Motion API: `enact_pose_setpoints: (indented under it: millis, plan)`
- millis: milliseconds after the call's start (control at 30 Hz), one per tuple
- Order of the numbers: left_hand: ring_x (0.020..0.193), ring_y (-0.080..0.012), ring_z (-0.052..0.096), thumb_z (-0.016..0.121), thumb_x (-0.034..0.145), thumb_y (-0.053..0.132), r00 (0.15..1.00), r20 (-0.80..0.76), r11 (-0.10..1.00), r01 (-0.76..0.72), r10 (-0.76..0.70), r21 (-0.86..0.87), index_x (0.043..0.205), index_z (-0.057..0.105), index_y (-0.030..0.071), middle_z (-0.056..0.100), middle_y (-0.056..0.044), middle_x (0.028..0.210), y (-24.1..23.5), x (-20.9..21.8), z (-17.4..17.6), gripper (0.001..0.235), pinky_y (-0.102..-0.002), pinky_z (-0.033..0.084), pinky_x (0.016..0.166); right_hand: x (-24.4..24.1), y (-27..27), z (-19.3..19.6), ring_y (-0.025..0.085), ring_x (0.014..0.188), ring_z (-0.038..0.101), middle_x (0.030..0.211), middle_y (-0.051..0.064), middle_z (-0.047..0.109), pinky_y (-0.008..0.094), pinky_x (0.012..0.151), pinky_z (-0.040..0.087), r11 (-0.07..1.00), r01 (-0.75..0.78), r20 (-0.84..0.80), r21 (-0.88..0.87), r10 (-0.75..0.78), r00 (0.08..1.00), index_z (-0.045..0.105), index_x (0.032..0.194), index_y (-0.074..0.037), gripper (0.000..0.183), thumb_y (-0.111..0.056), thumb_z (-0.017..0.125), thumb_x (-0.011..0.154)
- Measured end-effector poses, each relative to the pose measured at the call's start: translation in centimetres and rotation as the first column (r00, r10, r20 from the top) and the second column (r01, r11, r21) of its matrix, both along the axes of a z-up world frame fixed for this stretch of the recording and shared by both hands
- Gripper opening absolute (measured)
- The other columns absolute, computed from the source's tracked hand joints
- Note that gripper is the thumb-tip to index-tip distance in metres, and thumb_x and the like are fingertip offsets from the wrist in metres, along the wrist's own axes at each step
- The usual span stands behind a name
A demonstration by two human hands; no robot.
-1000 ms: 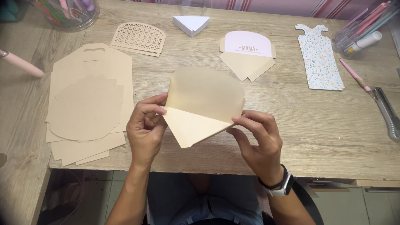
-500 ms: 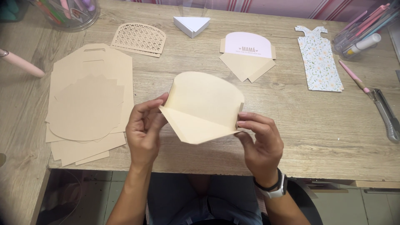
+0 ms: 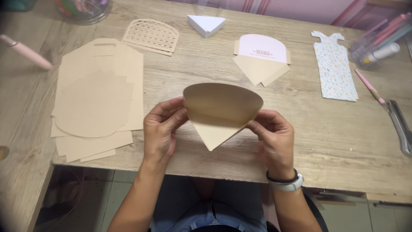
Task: Assembling small paper gift boxes by applying glue to templates and folding them into shape
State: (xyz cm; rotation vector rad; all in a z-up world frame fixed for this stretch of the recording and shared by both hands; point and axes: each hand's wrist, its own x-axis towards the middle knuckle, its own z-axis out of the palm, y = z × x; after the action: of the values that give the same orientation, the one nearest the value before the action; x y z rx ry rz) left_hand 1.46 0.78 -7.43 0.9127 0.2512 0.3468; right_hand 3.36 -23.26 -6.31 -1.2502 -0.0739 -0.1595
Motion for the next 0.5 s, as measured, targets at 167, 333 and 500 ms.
enact_pose_setpoints:
  millis: [167, 333, 500]
  plan:
    - [0.090, -0.0247, 0.077, 0.078, 0.080, -0.006, 0.998, -0.050, 0.985, 0.037, -0.046, -0.166, 0.106, 0.074, 0.000, 0.078, -0.014, 0.098, 0.2, 0.7, -1.6, 0.027, -0.046, 0.067, 0.078, 0.2, -0.7, -0.9, 0.027, 0.090, 0.077, 0.096, 0.017, 0.076, 0.048, 0.084, 0.065, 0.998, -0.040, -0.055, 0.044, 0.042, 0.998, 0.069, 0.108, 0.005, 0.024, 0.010, 0.072, 0.085]
    - [0.093, -0.0276, 0.077, 0.077, 0.082, -0.008, 0.995, -0.005, 0.947, 0.097, -0.103, -0.307, 0.106, 0.074, 0.000, 0.078, -0.014, 0.100, 1.0, 1.6, -3.4, 0.026, -0.044, 0.066, 0.083, 0.6, -1.3, -1.4, 0.030, 0.090, 0.077, 0.093, 0.018, 0.073, 0.053, 0.086, 0.065, 0.992, -0.120, 0.002, 0.044, 0.120, 0.993, 0.069, 0.102, 0.006, 0.020, 0.015, 0.071, 0.084]
    - [0.095, -0.0273, 0.077, 0.077, 0.082, -0.006, 0.984, -0.016, 0.955, 0.165, -0.175, -0.245, 0.107, 0.074, -0.001, 0.078, -0.015, 0.103, 1.5, 1.5, -2.5, 0.025, -0.042, 0.066, 0.085, 0.6, -2.0, -1.2, 0.030, 0.094, 0.076, 0.098, 0.021, 0.075, 0.053, 0.089, 0.064, 0.988, -0.130, -0.004, -0.088, 0.130, 0.992, 0.067, 0.109, 0.008, 0.028, 0.016, 0.071, 0.082]
